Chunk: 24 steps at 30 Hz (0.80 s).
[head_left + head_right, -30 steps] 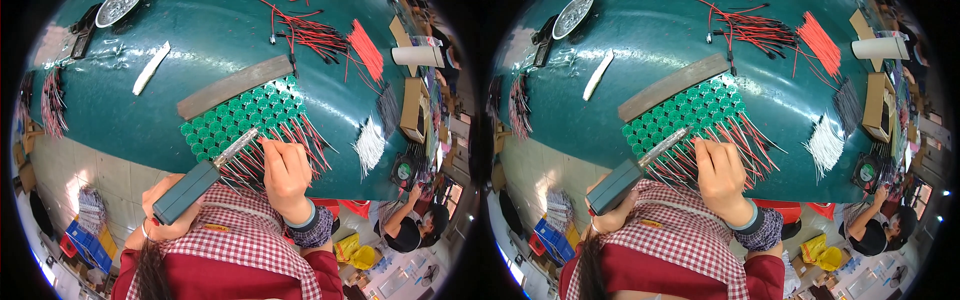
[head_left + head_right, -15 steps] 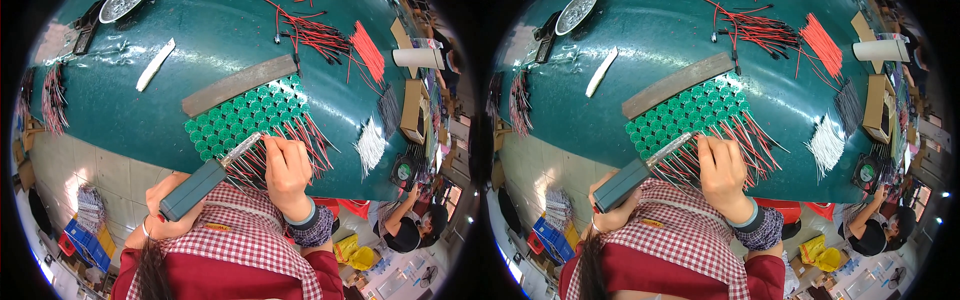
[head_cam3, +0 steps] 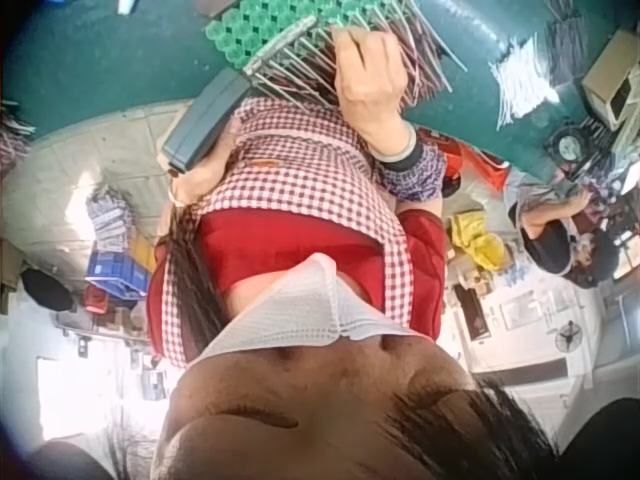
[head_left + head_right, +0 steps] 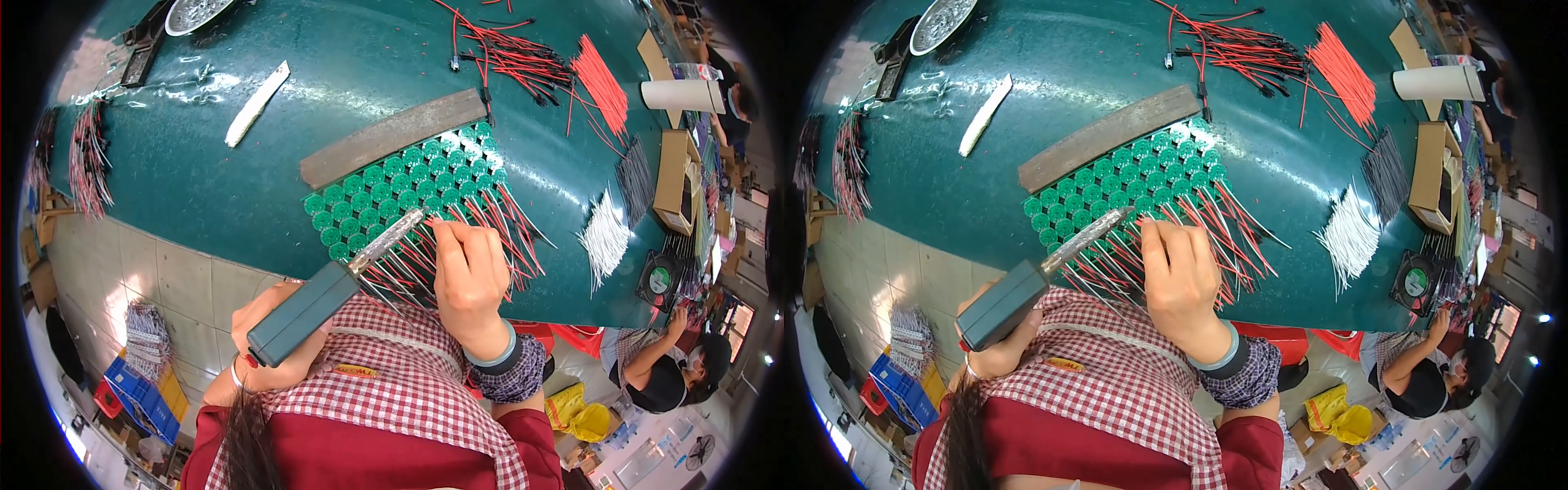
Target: The person solders red and black wires to a green circular component board using a soldering iron gun and solder wire.
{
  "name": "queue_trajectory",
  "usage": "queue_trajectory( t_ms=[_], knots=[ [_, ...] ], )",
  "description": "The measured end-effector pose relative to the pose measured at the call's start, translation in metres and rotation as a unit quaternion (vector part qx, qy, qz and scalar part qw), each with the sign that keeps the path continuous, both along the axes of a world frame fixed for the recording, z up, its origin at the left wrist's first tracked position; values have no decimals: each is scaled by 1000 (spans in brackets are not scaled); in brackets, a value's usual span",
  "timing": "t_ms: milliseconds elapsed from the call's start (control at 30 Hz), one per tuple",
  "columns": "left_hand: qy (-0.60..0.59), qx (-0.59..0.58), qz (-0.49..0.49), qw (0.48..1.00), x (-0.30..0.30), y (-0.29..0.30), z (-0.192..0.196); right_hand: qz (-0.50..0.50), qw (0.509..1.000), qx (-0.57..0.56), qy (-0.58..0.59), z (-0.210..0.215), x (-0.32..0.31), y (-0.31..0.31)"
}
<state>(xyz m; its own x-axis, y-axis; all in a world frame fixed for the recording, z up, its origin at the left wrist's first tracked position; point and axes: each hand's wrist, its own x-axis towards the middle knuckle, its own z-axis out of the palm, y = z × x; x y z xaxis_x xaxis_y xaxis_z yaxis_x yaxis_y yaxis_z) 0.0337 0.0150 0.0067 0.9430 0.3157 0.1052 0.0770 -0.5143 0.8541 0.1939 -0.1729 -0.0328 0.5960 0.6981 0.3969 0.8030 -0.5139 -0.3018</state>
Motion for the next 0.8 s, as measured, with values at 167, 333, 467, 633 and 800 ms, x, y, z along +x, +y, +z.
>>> queue_trajectory(
  t_ms=[167,333,467,633,800],
  knots=[
    [53,-48,35,997,-5,-2,2,-3,1000,-7,-3,0,0,0],
    [41,-34,35,998,-8,-2,2,-2,1000,12,-7,-2,-1,2],
    [36,-26,40,998,-11,-2,3,13,998,58,-15,4,-7,5],
    [38,-10,40,998,-17,-1,0,21,999,39,17,2,-13,6],
    [73,-66,65,993,-22,-3,-1,10,999,33,14,3,-15,10]
  ],
)
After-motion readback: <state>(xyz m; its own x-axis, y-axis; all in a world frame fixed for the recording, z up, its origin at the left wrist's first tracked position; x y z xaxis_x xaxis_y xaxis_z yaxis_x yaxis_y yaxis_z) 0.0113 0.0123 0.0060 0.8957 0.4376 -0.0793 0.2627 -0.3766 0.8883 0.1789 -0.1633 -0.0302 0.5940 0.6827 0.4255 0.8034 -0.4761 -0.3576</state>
